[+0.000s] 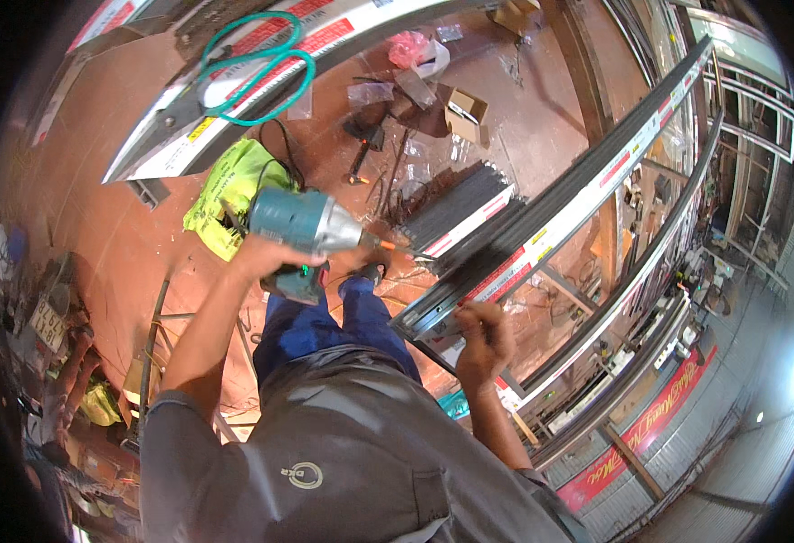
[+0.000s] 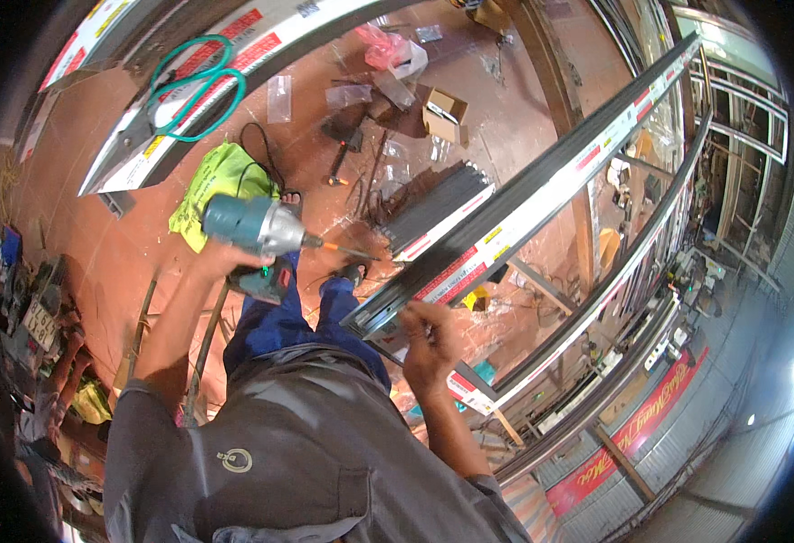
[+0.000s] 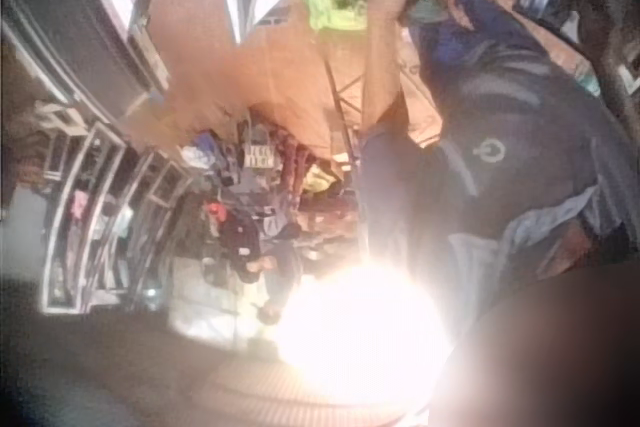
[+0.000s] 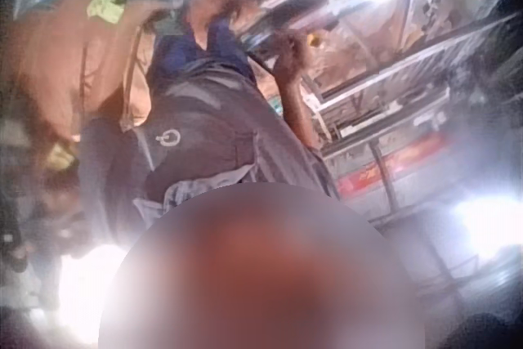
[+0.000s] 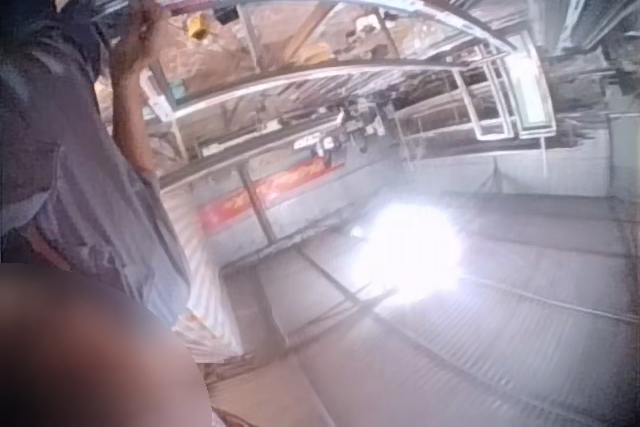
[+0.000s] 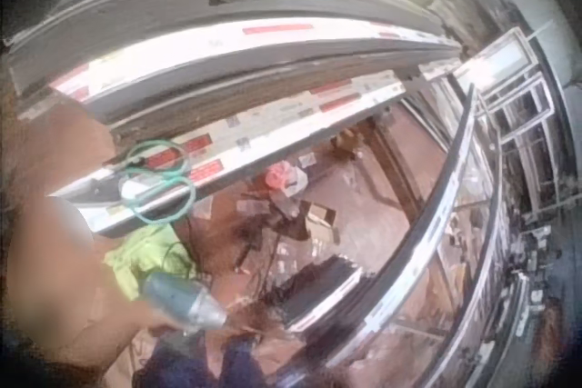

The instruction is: The person assembles a rectangular window frame by aligning metal profiles and securing them with a cordless drill. They then move the frame aside and measure another metal profile with a tape measure.

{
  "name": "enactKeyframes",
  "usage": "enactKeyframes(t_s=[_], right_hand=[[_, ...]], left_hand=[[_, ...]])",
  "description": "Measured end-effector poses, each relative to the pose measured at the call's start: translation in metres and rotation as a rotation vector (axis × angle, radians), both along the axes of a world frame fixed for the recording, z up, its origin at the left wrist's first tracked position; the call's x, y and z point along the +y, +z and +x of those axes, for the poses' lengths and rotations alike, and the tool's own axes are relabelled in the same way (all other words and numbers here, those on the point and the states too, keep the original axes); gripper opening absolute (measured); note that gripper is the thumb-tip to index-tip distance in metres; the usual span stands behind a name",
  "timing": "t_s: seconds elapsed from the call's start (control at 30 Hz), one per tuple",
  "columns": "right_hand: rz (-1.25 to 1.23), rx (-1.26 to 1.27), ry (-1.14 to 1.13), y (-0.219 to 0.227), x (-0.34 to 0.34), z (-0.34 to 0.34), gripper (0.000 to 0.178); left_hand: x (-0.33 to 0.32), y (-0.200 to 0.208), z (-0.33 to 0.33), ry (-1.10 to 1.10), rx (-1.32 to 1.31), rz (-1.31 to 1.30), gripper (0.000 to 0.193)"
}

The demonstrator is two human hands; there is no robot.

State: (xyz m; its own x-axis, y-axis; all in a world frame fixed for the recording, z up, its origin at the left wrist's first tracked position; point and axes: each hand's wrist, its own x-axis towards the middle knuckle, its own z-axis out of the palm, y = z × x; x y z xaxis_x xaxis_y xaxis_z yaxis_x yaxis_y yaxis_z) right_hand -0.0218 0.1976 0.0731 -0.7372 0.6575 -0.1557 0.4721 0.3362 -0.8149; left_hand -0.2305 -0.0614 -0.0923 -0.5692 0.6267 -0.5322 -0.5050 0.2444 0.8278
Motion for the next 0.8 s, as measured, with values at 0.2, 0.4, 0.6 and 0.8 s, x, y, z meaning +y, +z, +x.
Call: enactKeyframes(t_s=[0.2, 0.4, 0.6, 0.8], right_hand=[[-0.663, 0.152, -0.206, 0.006, 0.014, -0.024, 0.023], [-0.738, 0.139, -0.141, 0.006, 0.013, -0.022, 0.021], [-0.654, 0.119, -0.096, 0.004, 0.01, -0.019, 0.019], [-0.245, -0.184, 0.178, 0.027, 0.014, -0.023, 0.015]], left_hand=[[-0.012, 0.03, 0.063, 0.059, -0.24, 0.118, 0.071], [-0.009, 0.027, 0.084, 0.149, -0.252, 0.146, 0.071], [-0.012, 0.039, 0.081, 0.042, -0.088, 0.114, 0.073], [-0.025, 0.025, 0.077, -0.103, 0.182, 0.184, 0.062]])
